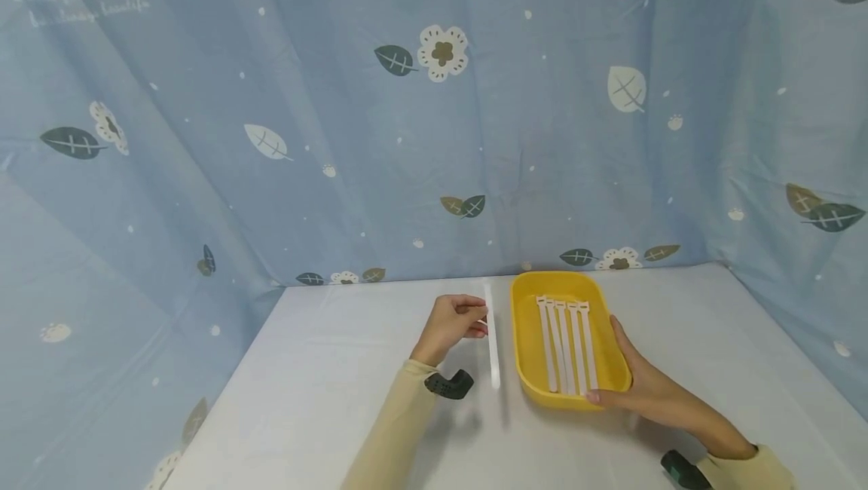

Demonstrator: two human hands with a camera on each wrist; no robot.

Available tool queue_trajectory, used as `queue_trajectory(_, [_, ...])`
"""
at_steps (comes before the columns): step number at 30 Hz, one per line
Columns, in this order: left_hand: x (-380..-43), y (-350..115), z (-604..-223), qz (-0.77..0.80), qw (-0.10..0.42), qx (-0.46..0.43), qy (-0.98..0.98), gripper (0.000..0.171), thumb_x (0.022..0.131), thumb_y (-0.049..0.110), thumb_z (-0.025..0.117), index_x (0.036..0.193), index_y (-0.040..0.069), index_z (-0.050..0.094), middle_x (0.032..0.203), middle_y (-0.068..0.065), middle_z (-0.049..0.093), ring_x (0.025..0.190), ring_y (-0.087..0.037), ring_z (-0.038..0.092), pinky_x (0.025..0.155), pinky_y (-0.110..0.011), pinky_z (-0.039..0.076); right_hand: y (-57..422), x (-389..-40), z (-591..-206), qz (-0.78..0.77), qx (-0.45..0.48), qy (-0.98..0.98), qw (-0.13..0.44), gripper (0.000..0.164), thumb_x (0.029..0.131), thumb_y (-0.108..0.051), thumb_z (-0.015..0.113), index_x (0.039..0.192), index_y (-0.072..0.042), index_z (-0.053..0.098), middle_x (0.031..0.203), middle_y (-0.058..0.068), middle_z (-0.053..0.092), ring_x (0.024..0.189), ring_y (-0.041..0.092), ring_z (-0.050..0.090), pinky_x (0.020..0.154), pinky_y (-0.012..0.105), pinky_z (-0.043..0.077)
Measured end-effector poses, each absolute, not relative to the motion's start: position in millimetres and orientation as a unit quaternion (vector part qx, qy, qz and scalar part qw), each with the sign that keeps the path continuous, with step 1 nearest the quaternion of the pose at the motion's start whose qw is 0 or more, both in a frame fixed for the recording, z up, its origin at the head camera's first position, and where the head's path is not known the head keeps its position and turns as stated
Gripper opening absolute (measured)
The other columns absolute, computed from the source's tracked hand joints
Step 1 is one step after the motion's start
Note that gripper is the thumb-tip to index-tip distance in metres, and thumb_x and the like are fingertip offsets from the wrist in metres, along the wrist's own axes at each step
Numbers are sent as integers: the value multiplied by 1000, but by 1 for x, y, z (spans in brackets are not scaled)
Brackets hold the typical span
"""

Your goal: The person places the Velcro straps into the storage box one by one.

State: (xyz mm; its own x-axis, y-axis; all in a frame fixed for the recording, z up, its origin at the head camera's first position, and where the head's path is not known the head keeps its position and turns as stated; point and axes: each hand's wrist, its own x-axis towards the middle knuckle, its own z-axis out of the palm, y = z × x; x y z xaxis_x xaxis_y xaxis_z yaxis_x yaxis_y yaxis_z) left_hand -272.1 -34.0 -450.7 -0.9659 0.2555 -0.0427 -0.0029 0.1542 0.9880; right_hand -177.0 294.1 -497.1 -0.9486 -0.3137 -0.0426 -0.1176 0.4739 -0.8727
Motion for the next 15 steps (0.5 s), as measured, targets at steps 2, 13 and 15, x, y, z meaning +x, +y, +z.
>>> queue_trajectory(2, [-273,-31,-448,649,99,88,749,26,98,9,69,118,-7,70,97,-19,76,67,-11,70,70,-26,65,294,-177,-496,-496,-128,853,97,127,90,-24,77,161,-14,-27,169,33,-11,152,64,4,108,87,19])
queue_trajectory(13, [-280,-14,-442,652,103,83,747,23,98,8,69,117,-5,71,97,-19,76,66,-11,70,69,-25,65,296,-178,-497,-490,-131,855,107,127,89,-25,78,161,-14,-26,169,33,-12,153,63,3,109,87,17])
queue_trajectory(15, [-281,-11,-442,652,104,81,746,23,98,9,71,116,-4,72,94,-16,76,66,-11,70,69,-25,65,297,-178,-496,-494,-134,852,108,128,89,-24,78,162,-15,-26,170,31,-12,153,62,2,109,87,15])
